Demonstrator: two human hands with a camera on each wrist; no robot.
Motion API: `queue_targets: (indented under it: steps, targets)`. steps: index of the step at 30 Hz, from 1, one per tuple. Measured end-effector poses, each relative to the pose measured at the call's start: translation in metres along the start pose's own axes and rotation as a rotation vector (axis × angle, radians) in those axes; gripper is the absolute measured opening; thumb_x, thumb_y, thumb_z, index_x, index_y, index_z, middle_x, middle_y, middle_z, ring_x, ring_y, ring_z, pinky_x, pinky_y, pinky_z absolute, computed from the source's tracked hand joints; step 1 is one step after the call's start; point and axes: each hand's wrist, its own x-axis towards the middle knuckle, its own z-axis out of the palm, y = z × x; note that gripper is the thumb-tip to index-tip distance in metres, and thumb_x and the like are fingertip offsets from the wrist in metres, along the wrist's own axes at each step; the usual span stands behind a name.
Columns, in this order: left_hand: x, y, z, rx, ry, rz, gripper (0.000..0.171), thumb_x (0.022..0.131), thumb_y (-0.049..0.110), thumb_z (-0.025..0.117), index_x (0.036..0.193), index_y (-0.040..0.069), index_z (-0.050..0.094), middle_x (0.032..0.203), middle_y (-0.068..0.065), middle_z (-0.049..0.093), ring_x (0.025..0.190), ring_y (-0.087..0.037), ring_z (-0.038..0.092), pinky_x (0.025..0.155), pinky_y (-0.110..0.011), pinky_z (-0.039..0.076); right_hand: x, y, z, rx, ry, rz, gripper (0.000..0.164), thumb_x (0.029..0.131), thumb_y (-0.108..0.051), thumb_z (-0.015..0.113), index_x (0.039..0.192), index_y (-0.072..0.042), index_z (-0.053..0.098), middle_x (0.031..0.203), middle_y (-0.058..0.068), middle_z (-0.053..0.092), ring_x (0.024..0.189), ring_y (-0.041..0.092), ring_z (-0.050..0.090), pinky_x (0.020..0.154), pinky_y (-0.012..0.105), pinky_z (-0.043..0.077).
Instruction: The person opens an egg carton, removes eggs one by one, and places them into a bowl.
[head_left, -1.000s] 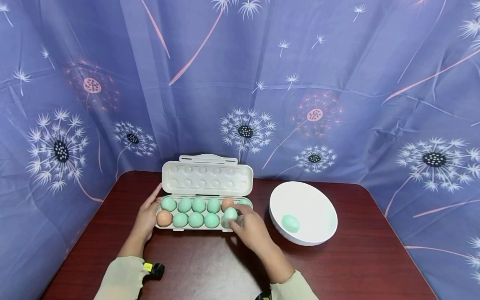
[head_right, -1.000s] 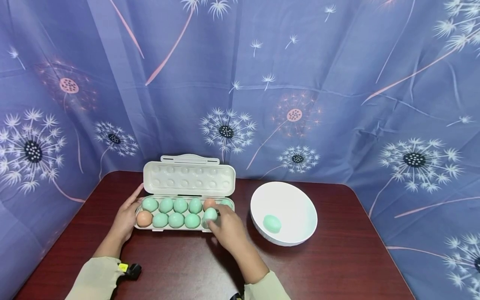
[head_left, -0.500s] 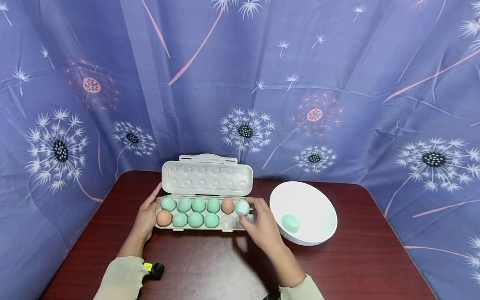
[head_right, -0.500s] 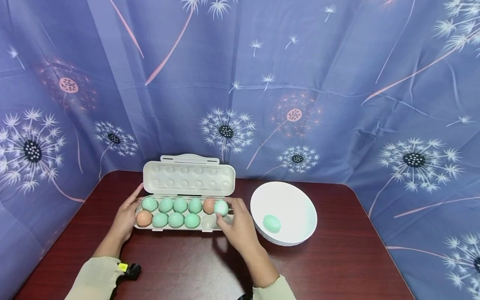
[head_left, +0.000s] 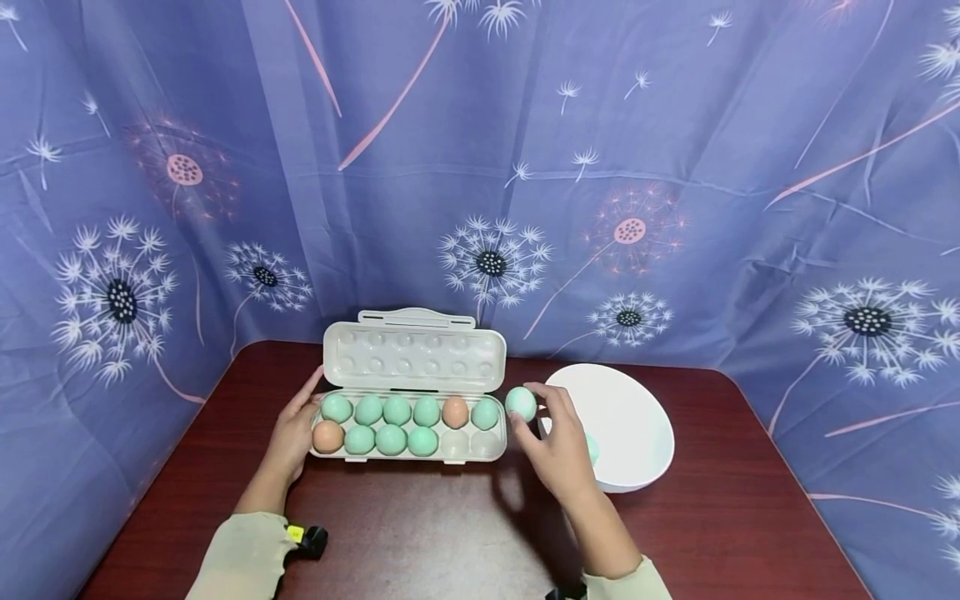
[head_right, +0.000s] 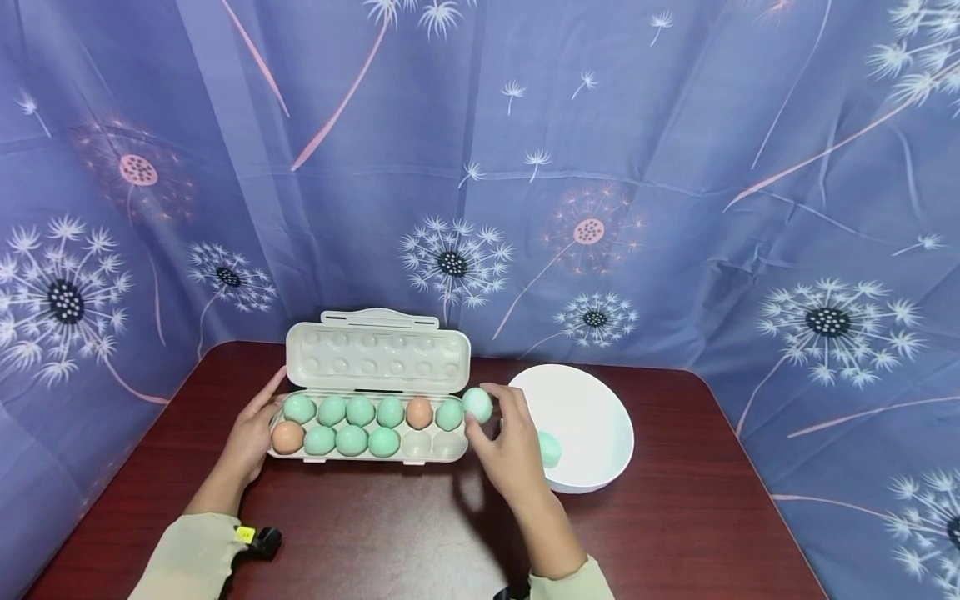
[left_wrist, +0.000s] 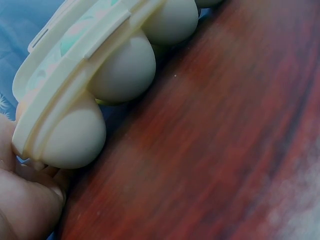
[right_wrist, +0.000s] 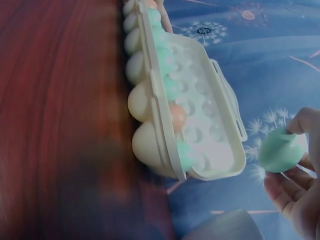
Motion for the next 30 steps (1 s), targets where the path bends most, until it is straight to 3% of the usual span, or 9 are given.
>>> queue_targets:
  steps: [6,12,16,22,30]
  targets:
    - [-0.001,0.002,0.000,-0.006,-0.005,-0.001,0.050,0.106,0.024,0.029,0.152,0.041,0.022,0.144,-0.016,0.047,0.118,0.004,0.045,0.094,-0.006,0.033,0.002,0.006,-0.011,-0.008,0.044,0.020,0.042,0.082,-0.014,0.075,0.122,-0.009,0.060,0.112,0.003,0.059,0.101,0.015,0.059,0.088,0.034,0.050]
    - [0.000,0.002,0.000,0.000,-0.004,0.002,0.049,0.107,0.024,0.029,0.151,0.043,0.022,0.144,-0.015,0.047,0.118,0.005,0.044,0.093,-0.005,0.033,0.001,0.013,-0.021,-0.013,0.078,0.057,0.043,0.081,-0.011,0.076,0.121,-0.008,0.061,0.111,0.004,0.060,0.102,0.016,0.061,0.086,0.035,0.051]
    - [0.000,0.001,0.000,0.010,-0.003,-0.011,0.050,0.106,0.023,0.028,0.150,0.047,0.022,0.145,-0.014,0.047,0.125,-0.003,0.043,0.094,-0.005,0.032,-0.001,0.018,-0.027,-0.044,0.052,0.118,0.042,0.083,-0.014,0.075,0.122,-0.009,0.061,0.112,0.006,0.060,0.101,0.018,0.061,0.086,0.036,0.052]
    - [-0.001,0.001,0.000,0.036,-0.001,-0.022,0.050,0.106,0.023,0.028,0.149,0.048,0.022,0.147,-0.012,0.044,0.136,-0.018,0.036,0.102,-0.016,0.031,-0.002,0.024,-0.034,-0.111,-0.052,0.216,0.040,0.086,-0.022,0.072,0.122,-0.011,0.059,0.113,0.009,0.058,0.097,0.024,0.063,0.083,0.044,0.053]
    - [0.000,-0.001,0.000,0.020,0.001,-0.003,0.050,0.106,0.021,0.028,0.150,0.046,0.023,0.145,-0.014,0.046,0.122,0.001,0.043,0.091,-0.002,0.032,-0.003,0.031,-0.041,-0.146,-0.129,0.253,0.039,0.086,-0.022,0.071,0.121,-0.008,0.060,0.114,0.010,0.060,0.102,0.025,0.064,0.086,0.043,0.052]
